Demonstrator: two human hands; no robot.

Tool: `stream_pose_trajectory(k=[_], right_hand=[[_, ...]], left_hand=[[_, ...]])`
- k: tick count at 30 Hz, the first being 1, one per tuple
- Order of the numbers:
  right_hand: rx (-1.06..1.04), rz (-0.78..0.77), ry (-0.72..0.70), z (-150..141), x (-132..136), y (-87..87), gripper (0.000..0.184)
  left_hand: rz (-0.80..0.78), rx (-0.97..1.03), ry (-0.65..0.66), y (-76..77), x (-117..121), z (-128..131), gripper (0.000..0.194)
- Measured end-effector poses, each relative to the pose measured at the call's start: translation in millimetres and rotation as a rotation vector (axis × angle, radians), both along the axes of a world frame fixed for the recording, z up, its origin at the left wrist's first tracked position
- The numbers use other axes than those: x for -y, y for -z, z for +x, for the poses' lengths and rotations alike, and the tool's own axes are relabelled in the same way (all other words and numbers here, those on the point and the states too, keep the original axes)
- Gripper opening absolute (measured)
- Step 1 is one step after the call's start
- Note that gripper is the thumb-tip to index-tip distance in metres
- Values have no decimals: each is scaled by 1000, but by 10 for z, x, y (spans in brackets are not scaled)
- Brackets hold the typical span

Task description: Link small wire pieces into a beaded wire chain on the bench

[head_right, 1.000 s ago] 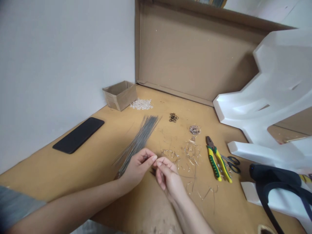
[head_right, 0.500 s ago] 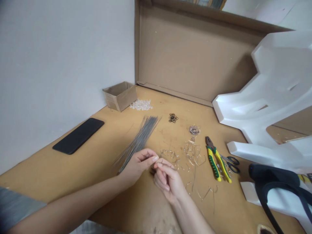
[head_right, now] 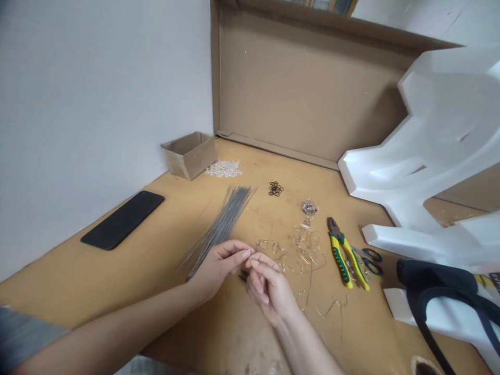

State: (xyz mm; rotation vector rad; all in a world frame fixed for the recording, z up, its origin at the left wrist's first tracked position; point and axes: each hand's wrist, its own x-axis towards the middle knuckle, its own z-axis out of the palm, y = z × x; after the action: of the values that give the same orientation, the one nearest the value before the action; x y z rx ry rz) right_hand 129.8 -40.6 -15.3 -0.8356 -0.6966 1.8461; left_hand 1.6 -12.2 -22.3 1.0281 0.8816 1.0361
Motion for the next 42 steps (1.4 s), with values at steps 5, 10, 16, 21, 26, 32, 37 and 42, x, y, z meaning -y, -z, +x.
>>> stream_pose_trajectory(k=[5,10,16,21,26,32,37,42], right_hand=[[171,69,46,7,5,46,17],[542,213,114,51,13,31,21],[1044,534,158,114,33,61,19],[1490,792,137,141,46,29,16],[1659,811,110,193,38,-20,20],[1299,610,171,229,-6,-20,21],[862,364,93,181,-17,-54,24],[826,345,101,156,5,-54,23]], left_hand=[[101,-94,6,17,-8,-15,17],[201,-227,42,-7,-50,-44,18],[465,-472,35,-59,-31,-104,17],[336,-362,82,-60,-37,-83,17],[39,-168,71,-57,-154,-110,18],[-177,186,207,-24,-252,-195,21],[-286,276,409,54,-206,-129,19],[-226,244,429,83,-188,-109,20]])
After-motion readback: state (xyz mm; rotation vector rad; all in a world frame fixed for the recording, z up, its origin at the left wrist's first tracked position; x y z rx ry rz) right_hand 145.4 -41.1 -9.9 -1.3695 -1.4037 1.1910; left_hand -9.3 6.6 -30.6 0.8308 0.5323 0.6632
